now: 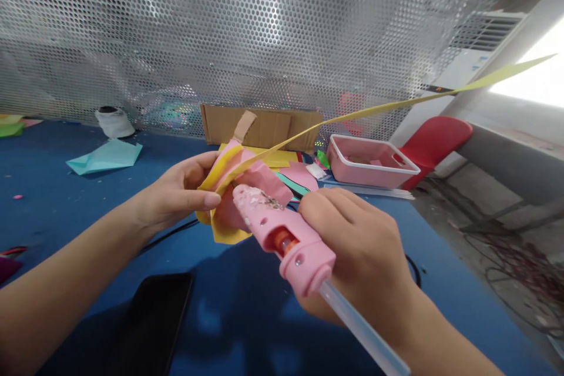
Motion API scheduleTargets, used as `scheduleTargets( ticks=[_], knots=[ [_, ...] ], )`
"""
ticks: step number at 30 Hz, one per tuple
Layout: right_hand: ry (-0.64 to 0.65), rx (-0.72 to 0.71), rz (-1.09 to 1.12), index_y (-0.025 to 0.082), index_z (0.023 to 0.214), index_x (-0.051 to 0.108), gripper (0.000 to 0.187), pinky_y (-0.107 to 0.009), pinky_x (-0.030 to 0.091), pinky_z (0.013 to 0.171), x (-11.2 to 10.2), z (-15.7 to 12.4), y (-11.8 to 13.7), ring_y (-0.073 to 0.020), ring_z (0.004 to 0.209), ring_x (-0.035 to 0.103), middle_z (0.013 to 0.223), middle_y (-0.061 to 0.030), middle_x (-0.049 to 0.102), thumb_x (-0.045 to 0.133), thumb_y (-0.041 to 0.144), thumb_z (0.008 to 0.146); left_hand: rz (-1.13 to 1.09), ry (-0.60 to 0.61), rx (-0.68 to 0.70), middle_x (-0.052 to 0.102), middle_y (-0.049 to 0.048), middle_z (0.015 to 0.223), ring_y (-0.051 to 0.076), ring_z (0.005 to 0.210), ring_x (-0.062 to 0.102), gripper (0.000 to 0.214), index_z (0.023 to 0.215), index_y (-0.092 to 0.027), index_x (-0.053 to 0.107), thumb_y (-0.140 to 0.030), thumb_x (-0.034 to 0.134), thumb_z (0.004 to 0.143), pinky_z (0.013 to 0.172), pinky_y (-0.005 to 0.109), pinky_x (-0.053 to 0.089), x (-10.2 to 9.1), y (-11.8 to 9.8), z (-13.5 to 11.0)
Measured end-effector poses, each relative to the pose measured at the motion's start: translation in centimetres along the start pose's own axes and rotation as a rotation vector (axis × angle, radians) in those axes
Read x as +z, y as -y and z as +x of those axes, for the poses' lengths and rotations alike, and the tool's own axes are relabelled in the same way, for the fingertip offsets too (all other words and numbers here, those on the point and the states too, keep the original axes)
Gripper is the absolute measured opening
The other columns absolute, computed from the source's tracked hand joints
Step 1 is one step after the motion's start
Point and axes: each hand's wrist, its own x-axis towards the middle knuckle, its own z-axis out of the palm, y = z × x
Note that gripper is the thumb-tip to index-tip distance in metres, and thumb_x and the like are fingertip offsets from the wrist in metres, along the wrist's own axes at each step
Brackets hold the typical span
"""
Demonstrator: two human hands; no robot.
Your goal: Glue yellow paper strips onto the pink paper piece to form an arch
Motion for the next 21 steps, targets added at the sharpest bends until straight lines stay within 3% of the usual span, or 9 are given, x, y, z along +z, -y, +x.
scheduleTargets(
  ticks=[7, 12, 15, 18, 21],
  knots=[
    [-0.023, -0.014, -0.033, 0.023, 0.065, 0.024, 0.036, -0.027, 0.026, 0.047, 0.0, -0.2, -0.4, -0.0097, 0.047, 0.03, 0.055, 0.0063, 0.03, 0.058, 0.013, 0.067, 0.022, -0.004, -0.011, 0.069, 0.0048, 0.1, 0.019, 0.085, 0.064, 0.048, 0.112, -0.022, 0.065, -0.027, 0.08, 0.066, 0.071, 0.026, 0.051, 0.1, -0.3, -0.1],
    [-0.028, -0.017, -0.017, 0.023, 0.065, 0.025, 0.035, -0.027, 0.027, 0.047, 0.2, 0.0, -0.3, -0.0099, 0.048, 0.031, 0.054, 0.0062, 0.03, 0.058, 0.012, 0.068, 0.016, 0.008, 0.005, 0.068, 0.0051, 0.103, 0.019, 0.088, 0.064, 0.048, 0.112, -0.022, 0.065, -0.026, 0.081, 0.067, 0.071, 0.024, 0.051, 0.1, -0.3, -0.1],
    [-0.019, -0.002, 0.018, 0.023, 0.065, 0.037, 0.025, -0.028, 0.032, 0.048, 0.2, -0.1, -0.2, -0.012, 0.05, 0.041, 0.056, 0.0033, 0.042, 0.059, 0.017, 0.075, 0.027, -0.012, 0.008, 0.067, 0.0039, 0.097, 0.017, 0.083, 0.064, 0.05, 0.112, -0.021, 0.064, -0.029, 0.082, 0.066, 0.069, 0.023, 0.051, 0.1, -0.3, 0.0],
    [-0.032, 0.021, 0.015, 0.021, 0.083, 0.056, 0.006, -0.03, 0.044, 0.059, -0.4, -0.4, -1.0, -0.0175, 0.065, 0.059, 0.072, -0.003, 0.062, 0.06, 0.022, 0.079, 0.092, -0.057, -0.038, 0.064, 0.002, 0.085, 0.013, 0.067, 0.061, 0.053, 0.11, -0.018, 0.062, -0.033, 0.083, 0.063, 0.056, 0.021, 0.05, 0.1, -0.5, 0.0],
    [-0.049, 0.121, -0.118, 0.025, 0.095, 0.06, 0.017, -0.03, 0.047, 0.066, -1.8, -0.7, -3.2, -0.0192, 0.075, 0.064, 0.085, -0.0036, 0.068, 0.061, 0.026, 0.079, 0.121, -0.123, -0.056, 0.062, 0.0007, 0.08, 0.011, 0.059, 0.058, 0.055, 0.108, -0.016, 0.059, -0.033, 0.084, 0.062, 0.047, 0.02, 0.047, 0.2, -0.7, 0.0]
  ],
)
